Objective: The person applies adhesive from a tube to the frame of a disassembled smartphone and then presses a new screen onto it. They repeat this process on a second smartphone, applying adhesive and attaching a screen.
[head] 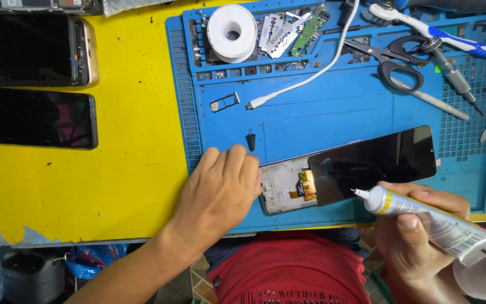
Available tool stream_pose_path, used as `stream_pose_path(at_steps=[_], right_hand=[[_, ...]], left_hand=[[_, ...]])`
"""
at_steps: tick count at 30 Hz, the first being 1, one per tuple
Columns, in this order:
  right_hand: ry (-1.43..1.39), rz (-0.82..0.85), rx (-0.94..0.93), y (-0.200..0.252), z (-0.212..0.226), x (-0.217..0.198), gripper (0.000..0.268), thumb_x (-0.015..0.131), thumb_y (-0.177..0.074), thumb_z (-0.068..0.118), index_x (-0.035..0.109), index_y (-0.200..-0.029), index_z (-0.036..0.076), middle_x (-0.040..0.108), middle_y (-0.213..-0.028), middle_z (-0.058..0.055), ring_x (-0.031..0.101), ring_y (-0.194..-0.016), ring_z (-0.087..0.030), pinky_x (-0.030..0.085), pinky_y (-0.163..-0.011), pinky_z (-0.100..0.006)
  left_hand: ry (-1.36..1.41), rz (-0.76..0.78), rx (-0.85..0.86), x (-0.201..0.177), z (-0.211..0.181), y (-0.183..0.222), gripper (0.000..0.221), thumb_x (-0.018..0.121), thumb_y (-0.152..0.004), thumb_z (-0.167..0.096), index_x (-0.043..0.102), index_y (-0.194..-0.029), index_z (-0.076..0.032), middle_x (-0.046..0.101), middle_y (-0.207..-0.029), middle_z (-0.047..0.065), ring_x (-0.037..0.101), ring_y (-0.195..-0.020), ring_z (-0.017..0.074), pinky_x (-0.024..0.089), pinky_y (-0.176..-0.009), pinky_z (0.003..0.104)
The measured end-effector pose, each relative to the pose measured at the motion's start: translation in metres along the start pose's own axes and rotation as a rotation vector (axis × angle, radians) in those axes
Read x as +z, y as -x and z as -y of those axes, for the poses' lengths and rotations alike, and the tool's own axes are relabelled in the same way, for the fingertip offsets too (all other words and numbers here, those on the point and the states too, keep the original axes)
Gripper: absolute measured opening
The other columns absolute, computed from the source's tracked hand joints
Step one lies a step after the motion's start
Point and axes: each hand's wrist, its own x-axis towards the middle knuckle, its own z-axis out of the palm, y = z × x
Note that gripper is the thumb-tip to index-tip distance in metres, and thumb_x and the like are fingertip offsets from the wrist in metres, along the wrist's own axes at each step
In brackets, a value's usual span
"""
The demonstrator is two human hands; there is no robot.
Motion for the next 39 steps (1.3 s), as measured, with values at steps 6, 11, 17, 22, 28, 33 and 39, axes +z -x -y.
stream_pose_path(at_steps=[6,11,17,22,28,33,39], right_hand=[[0.092,0.015,-0.019,-0.003,0.007,0.014,0.036,0.069,-0.094,0.027,0.05,-0.118,0.008,0.065,-0.104,-0.022,0.075,-0.096,-0.033,0.066,-0.094,-0.037],[0.137,0.157,0.018,-0.003,0.017,0.025,0.037,0.071,-0.091,0.025,0.054,-0.119,0.008,0.068,-0.11,-0.027,0.076,-0.103,-0.036,0.067,-0.096,-0.039],[0.406,0.506,0.028,-0.021,0.051,0.063,0.032,0.069,-0.093,0.009,0.06,-0.124,0.01,0.074,-0.121,-0.021,0.079,-0.118,-0.032,0.065,-0.106,-0.037],[0.53,0.635,-0.086,-0.028,0.057,0.09,0.035,0.07,-0.091,0.001,0.056,-0.124,0.002,0.073,-0.121,-0.023,0.079,-0.116,-0.03,0.068,-0.102,-0.033],[0.572,0.722,-0.113,-0.028,0.058,0.098,0.044,0.076,-0.086,-0.001,0.058,-0.125,-0.006,0.071,-0.125,-0.026,0.078,-0.119,-0.033,0.067,-0.109,-0.039],[0.574,0.754,-0.179,-0.028,0.051,0.095,0.037,0.073,-0.088,0.005,0.056,-0.12,-0.003,0.071,-0.119,-0.029,0.079,-0.116,-0.037,0.068,-0.108,-0.047],[0.601,0.812,-0.198,-0.032,0.052,0.095,0.039,0.071,-0.092,0.007,0.054,-0.125,-0.004,0.07,-0.122,-0.029,0.077,-0.119,-0.039,0.07,-0.107,-0.048]], left_hand=[[0.212,-0.108,-0.143,0.004,0.023,0.016,0.018,0.047,-0.099,-0.016,0.043,-0.082,-0.012,0.04,-0.081,0.007,0.036,-0.064,0.025,0.033,-0.063,0.042],[0.257,-0.129,-0.141,-0.008,0.033,0.016,0.037,0.072,-0.105,-0.025,0.049,-0.079,-0.011,0.049,-0.082,0.006,0.045,-0.068,0.0254,0.033,-0.066,0.04],[0.548,-0.094,-0.104,-0.005,0.023,0.029,0.038,0.084,-0.084,-0.041,0.061,-0.094,-0.013,0.07,-0.12,0.007,0.059,-0.095,0.0209,0.037,-0.079,0.038],[0.513,-0.05,-0.056,-0.008,0.018,0.035,0.046,0.09,-0.084,-0.045,0.055,-0.086,-0.015,0.068,-0.138,0.004,0.06,-0.101,0.0249,0.038,-0.081,0.042],[0.518,-0.114,-0.062,-0.002,0.023,0.034,0.05,0.093,-0.087,-0.048,0.055,-0.084,-0.016,0.071,-0.131,0.002,0.062,-0.098,0.0237,0.038,-0.076,0.04],[0.559,-0.11,-0.059,0.001,0.025,0.035,0.047,0.092,-0.091,-0.045,0.056,-0.084,-0.015,0.071,-0.132,0.001,0.062,-0.099,0.0231,0.04,-0.077,0.042],[0.553,-0.133,-0.064,0.003,0.026,0.033,0.045,0.087,-0.097,-0.04,0.054,-0.081,-0.015,0.073,-0.127,0.0,0.063,-0.098,0.0217,0.041,-0.076,0.041]])
